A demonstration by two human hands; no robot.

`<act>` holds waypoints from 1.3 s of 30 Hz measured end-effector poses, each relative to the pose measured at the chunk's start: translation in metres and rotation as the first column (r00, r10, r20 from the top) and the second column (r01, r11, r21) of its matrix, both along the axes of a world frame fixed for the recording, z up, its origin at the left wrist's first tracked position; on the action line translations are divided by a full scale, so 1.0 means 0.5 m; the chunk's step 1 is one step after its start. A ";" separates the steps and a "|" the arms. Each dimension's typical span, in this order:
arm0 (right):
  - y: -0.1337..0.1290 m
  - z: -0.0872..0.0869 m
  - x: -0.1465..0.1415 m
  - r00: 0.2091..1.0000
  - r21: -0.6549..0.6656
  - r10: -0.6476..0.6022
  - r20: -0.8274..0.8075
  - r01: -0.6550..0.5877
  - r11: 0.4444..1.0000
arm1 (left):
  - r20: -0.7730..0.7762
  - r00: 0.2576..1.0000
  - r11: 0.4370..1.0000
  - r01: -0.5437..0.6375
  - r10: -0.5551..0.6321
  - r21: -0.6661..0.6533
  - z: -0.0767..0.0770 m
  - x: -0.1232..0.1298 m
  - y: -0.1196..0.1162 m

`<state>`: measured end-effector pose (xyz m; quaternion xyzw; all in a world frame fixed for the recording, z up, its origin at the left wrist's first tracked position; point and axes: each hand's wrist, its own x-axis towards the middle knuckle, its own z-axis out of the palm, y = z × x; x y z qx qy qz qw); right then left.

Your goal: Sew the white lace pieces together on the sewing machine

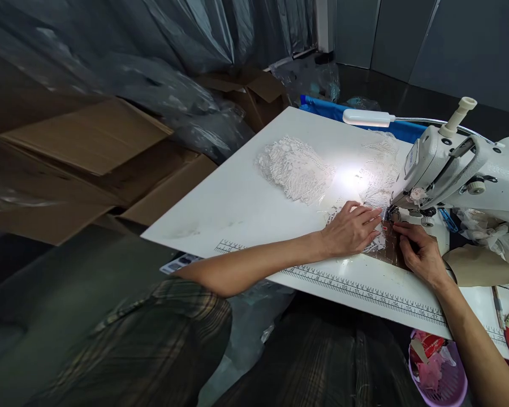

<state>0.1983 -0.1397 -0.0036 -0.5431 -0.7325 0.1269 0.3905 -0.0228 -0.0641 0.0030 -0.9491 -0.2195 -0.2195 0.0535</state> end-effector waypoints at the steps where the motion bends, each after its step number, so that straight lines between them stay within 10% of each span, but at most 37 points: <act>1: 0.000 0.001 -0.001 1.000 0.000 0.001 0.011 -0.001 1.000 | -0.021 1.000 1.000 -0.002 0.002 -0.013 -0.002 0.000 -0.002; 15: 0.000 -0.007 0.009 0.996 0.064 -0.006 0.089 0.000 0.998 | -0.048 0.999 0.998 -0.011 0.009 -0.054 -0.016 -0.002 -0.010; 24: -0.013 0.011 -0.025 0.911 0.035 0.286 0.298 -0.310 0.950 | -0.034 0.999 0.999 -0.043 0.043 0.000 0.021 -0.015 -0.003; 35: -0.017 0.006 -0.029 0.920 -0.034 0.266 0.287 -0.268 0.963 | -0.183 0.982 0.989 -0.064 0.039 -0.135 0.011 -0.003 -0.015; 39: -0.019 0.006 -0.039 0.920 -0.055 0.189 0.345 -0.181 0.982 | -0.273 0.952 0.970 0.078 -0.140 -0.229 0.021 0.002 0.041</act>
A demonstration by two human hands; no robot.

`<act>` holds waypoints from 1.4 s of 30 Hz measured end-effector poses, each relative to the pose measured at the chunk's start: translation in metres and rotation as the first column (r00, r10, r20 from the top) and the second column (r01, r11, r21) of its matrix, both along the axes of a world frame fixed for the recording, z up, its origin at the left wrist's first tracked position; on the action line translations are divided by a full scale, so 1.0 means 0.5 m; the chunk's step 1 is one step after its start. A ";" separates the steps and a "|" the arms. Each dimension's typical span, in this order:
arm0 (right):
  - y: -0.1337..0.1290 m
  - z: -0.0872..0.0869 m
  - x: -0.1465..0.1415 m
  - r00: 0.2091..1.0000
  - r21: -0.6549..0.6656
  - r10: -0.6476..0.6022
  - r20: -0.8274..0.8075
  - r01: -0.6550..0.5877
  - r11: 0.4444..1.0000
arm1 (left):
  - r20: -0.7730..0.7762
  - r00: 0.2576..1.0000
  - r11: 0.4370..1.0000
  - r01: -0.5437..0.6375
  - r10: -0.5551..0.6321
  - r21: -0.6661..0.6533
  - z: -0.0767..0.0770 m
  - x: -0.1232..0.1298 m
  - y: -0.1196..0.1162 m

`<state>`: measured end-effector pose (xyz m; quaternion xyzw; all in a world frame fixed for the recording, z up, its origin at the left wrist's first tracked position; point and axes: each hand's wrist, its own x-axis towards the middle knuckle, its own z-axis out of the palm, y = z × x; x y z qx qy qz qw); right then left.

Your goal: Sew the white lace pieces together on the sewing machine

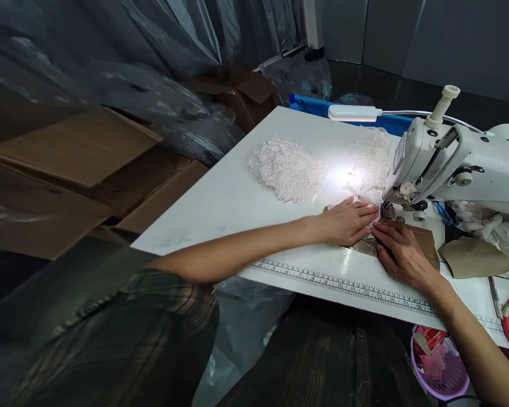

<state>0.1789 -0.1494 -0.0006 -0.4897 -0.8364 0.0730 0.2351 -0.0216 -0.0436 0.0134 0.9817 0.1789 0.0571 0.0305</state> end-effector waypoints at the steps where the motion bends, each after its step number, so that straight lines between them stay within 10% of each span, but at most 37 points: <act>1: -0.001 0.001 -0.001 1.000 -0.009 -0.019 0.012 0.020 1.000 | -0.012 0.999 0.999 0.035 -0.035 -0.014 0.006 -0.002 0.015; 11: 0.010 -0.002 0.036 0.862 -0.219 -0.283 -0.420 0.206 0.954 | 0.247 0.927 0.954 0.298 -0.284 -0.024 0.021 -0.050 0.051; 22: 0.005 0.011 0.023 0.999 0.025 -0.018 -0.044 0.019 1.000 | 0.423 0.901 0.992 0.119 -0.095 -0.031 -0.016 -0.014 0.039; 29: 0.003 0.007 0.023 1.000 0.054 -0.003 -0.019 0.004 0.999 | 0.359 0.900 0.968 0.226 -0.249 0.106 -0.034 -0.012 0.030; 42: 0.003 0.017 0.022 1.000 0.020 -0.003 -0.014 0.003 1.000 | 0.367 0.916 0.987 0.147 -0.161 0.067 -0.040 -0.009 0.010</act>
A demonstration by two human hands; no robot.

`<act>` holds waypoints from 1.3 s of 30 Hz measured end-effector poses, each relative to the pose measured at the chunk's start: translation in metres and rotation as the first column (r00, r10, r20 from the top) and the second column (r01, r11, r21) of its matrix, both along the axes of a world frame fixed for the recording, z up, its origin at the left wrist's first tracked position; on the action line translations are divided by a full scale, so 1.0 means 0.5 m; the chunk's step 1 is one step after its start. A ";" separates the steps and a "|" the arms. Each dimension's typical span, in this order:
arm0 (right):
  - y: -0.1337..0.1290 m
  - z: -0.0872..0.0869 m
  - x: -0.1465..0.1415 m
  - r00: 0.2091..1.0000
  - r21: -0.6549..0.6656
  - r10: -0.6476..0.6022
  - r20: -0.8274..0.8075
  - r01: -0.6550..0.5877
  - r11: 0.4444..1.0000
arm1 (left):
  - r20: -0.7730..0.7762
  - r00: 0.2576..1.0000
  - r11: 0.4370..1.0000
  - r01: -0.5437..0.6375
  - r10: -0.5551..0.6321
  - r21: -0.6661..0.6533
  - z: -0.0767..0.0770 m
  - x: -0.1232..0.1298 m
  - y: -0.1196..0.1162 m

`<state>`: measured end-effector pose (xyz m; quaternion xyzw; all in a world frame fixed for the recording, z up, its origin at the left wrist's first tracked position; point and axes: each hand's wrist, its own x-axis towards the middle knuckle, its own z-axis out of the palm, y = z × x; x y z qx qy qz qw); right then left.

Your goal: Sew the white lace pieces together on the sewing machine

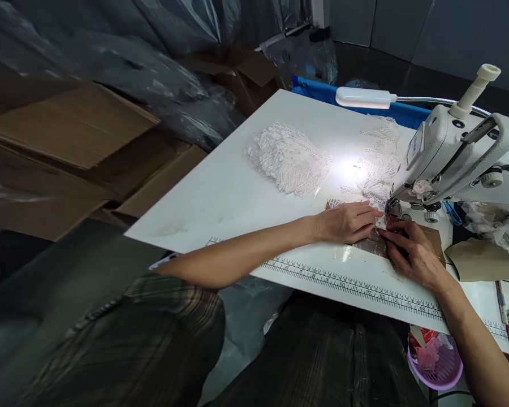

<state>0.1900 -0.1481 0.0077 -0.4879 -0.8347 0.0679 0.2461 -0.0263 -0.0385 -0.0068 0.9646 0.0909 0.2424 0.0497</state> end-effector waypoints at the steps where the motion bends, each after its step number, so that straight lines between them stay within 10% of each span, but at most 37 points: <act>1: 0.000 0.000 0.000 1.000 0.003 -0.003 0.001 0.003 1.000 | 0.006 1.000 1.000 0.011 -0.011 0.020 0.000 0.000 0.001; 13: 0.018 0.003 0.022 0.994 -0.006 -0.033 -0.107 0.032 0.999 | -0.024 0.999 0.997 0.025 -0.024 0.072 0.000 -0.001 0.005; 26: 0.042 0.036 -0.020 0.879 -0.111 -0.241 0.412 0.311 0.944 | 0.087 0.991 0.991 0.088 -0.097 0.105 -0.002 0.001 0.011; 39: 0.026 -0.008 0.026 0.986 0.051 -0.081 0.145 0.075 0.996 | 0.066 0.996 0.997 0.054 -0.058 0.060 -0.010 0.002 0.012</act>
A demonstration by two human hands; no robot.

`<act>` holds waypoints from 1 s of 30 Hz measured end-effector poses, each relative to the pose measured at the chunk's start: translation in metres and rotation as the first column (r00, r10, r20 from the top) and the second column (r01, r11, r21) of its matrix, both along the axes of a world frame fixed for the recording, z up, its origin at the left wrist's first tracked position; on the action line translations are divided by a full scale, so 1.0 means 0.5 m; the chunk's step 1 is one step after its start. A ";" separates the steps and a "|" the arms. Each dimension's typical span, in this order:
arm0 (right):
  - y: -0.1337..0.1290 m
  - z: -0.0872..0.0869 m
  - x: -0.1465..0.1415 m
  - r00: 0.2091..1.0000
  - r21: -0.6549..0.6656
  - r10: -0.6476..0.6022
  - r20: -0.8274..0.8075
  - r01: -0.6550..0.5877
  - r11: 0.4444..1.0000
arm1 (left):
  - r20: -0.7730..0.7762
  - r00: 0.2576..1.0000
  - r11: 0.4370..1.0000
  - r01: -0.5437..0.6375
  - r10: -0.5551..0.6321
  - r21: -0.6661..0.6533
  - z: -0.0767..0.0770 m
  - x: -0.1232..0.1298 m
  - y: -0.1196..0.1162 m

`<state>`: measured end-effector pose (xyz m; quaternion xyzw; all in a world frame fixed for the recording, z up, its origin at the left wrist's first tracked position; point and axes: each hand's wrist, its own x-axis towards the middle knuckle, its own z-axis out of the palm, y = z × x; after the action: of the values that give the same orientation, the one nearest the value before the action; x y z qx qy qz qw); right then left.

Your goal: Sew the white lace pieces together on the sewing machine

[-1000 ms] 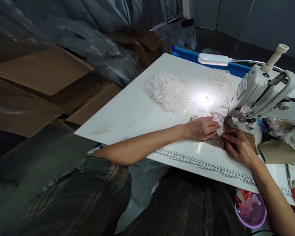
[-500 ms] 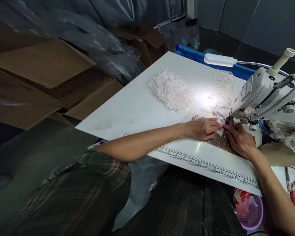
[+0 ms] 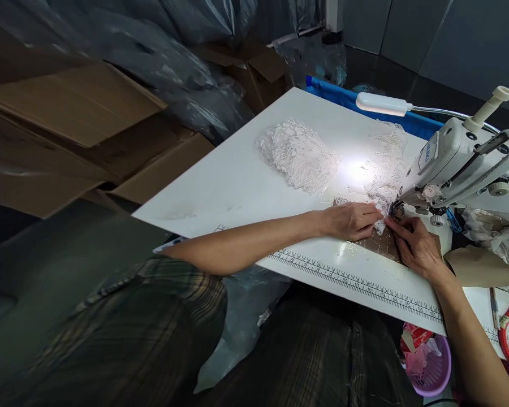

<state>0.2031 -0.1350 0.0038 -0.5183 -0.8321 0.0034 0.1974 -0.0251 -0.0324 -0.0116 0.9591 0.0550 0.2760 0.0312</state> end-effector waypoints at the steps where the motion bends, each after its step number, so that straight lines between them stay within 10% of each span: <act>1: 0.001 -0.003 -0.001 1.000 0.006 -0.005 0.007 0.005 1.000 | 0.002 1.000 1.000 0.003 -0.003 -0.002 0.000 0.000 0.000; 22: -0.024 -0.004 -0.031 0.999 -0.035 -0.003 0.036 0.004 0.999 | 0.135 0.991 0.997 -0.004 -0.007 0.079 0.016 -0.015 0.021; 30: -0.025 -0.006 -0.029 1.000 -0.006 0.009 0.019 -0.009 1.000 | -0.146 0.988 0.999 -0.044 0.045 0.009 0.023 -0.025 0.039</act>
<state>0.1884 -0.1473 0.0006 -0.5152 -0.8362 0.0019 0.1878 -0.0377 -0.0129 0.0001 0.9753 0.0776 0.2059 0.0180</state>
